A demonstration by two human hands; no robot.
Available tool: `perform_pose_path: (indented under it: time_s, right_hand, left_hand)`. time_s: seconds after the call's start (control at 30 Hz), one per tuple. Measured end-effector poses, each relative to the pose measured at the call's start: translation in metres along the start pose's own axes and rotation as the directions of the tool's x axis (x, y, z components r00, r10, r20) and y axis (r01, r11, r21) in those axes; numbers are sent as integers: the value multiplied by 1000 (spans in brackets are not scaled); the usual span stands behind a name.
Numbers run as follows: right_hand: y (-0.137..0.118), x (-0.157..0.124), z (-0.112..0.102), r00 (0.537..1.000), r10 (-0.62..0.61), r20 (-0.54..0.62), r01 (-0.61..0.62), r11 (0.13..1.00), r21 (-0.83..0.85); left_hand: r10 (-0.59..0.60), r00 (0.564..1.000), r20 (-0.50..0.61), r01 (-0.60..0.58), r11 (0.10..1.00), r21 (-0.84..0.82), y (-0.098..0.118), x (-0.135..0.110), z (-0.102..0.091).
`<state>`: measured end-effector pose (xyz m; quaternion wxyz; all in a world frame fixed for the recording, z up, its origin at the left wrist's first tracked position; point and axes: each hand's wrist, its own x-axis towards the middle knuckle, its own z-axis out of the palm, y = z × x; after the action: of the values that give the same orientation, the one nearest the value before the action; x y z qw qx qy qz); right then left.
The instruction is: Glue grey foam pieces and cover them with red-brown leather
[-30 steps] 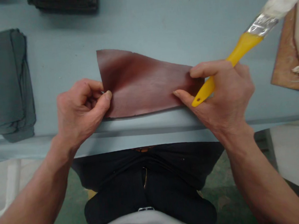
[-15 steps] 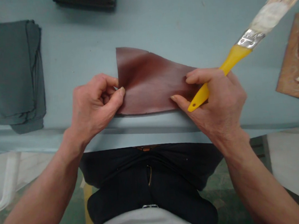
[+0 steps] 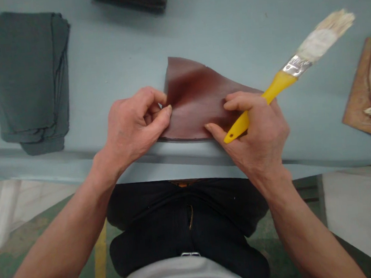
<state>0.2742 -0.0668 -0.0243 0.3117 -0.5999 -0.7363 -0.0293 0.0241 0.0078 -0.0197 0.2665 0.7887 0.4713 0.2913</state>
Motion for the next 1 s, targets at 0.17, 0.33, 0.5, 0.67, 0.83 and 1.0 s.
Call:
perform_pose_path:
  time_s: [0.17, 0.33, 0.5, 0.67, 0.83, 1.0]
  right_hand:
    - [-9, 1, 5, 998, -51, -37, 51, 999, -1]
    - [-13, 2, 8, 997, -67, -40, 66, 998, -16]
    - [-12, 2, 9, 994, -90, -62, 89, 996, -10]
    - [-12, 3, 7, 992, -108, -69, 108, 994, -2]
    - [-12, 3, 6, 991, -117, -66, 115, 992, -43]
    - [-10, 1, 7, 992, -111, -63, 111, 994, -18]
  left_hand:
    - [-21, 1000, -3, 21, 999, 26, 1, -2, 1]
    - [-14, 1000, 9, 14, 1000, 3, 2, -2, 1]
    - [-13, 1000, 22, 13, 1000, -11, 1, -3, -2]
    - [1, 999, 47, 1, 999, -39, 0, -3, -5]
    - [-20, 999, 49, 21, 999, -28, 0, -2, -4]
    - [-16, 999, 45, 18, 999, -31, 1, -2, -3]
